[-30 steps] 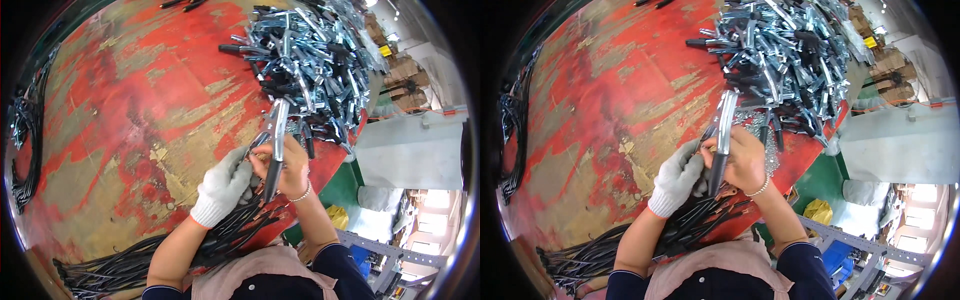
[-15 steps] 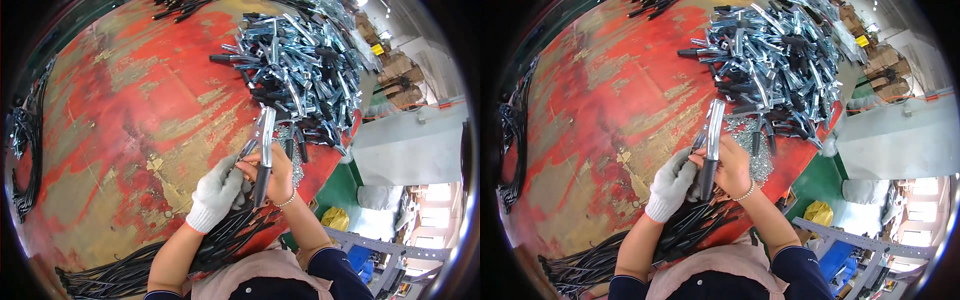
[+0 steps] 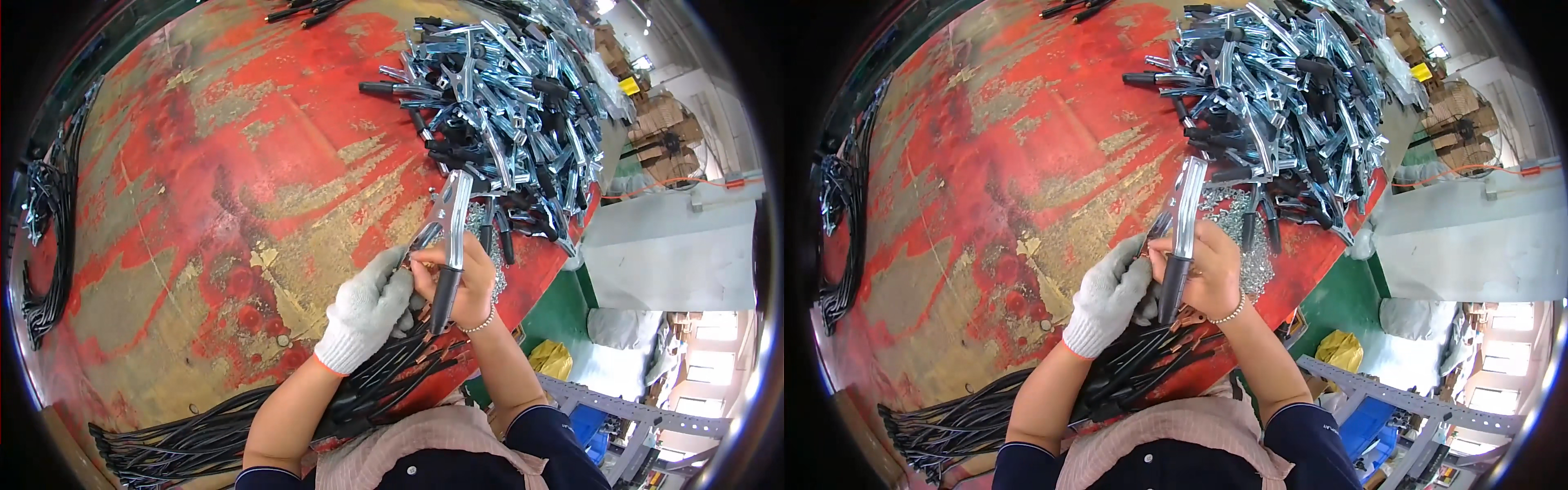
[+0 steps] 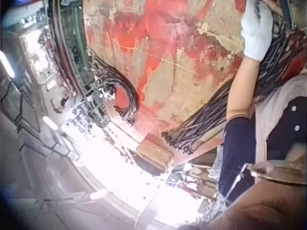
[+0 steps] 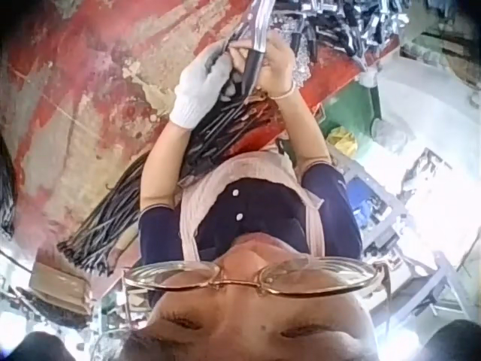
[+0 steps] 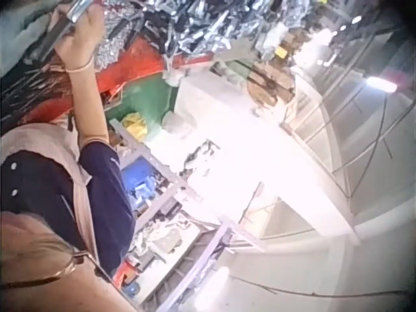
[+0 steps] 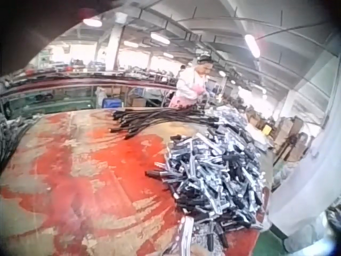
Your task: Manually attaching metal clamps to the ends of heavy-duty electrical cables in a factory setting.
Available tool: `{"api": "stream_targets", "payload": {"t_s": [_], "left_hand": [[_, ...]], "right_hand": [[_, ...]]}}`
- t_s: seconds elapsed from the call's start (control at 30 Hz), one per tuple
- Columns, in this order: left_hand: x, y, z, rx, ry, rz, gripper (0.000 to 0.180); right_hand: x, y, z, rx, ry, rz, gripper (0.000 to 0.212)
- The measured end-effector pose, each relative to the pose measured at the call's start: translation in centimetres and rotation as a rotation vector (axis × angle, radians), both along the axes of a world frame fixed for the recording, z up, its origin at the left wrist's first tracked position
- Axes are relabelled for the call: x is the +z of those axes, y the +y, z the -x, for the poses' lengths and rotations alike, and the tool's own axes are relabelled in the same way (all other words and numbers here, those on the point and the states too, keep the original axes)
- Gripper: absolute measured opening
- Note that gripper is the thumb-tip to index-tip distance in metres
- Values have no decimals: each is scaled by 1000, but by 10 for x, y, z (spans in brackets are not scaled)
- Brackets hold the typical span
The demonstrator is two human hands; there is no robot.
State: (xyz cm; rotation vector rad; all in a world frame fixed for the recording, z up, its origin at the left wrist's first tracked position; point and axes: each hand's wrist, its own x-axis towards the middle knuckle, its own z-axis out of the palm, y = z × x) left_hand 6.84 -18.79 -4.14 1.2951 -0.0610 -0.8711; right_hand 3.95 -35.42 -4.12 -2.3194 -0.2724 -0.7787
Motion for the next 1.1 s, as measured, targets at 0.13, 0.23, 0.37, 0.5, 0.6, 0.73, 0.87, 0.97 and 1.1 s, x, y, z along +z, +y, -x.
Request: {"api": "stream_targets", "payload": {"t_s": [0.13,0.23,0.37,0.5,0.6,0.73,0.87,0.97,1.1], "left_hand": [[-1,0,0,6,-19,10,42],[-2,0,0,8,-21,19,42],[-1,0,-1,12,51,41,42],[-3,0,-2,20,23,-2,42],[-8,-2,-2,20,-96,-99,42],[-8,-1,-6,6,-168,-173,42],[-10,-2,-5,14,-126,-165,42],[-19,-2,-3,-9,-258,-240,42],[-19,-2,-2,-17,-299,-274,42]], "right_hand": [[-2,1,0,-7,24,1,20],[-2,2,2,-41,69,-79,21],[-2,-4,3,63,85,-62,27],[7,-17,-3,235,181,162,34],[9,-20,-3,226,117,344,37],[2,-22,-10,271,61,321,34],[-18,-26,-9,301,92,153,30],[-23,-26,-9,320,103,111,30],[-36,-27,-5,301,157,40,28]]}}
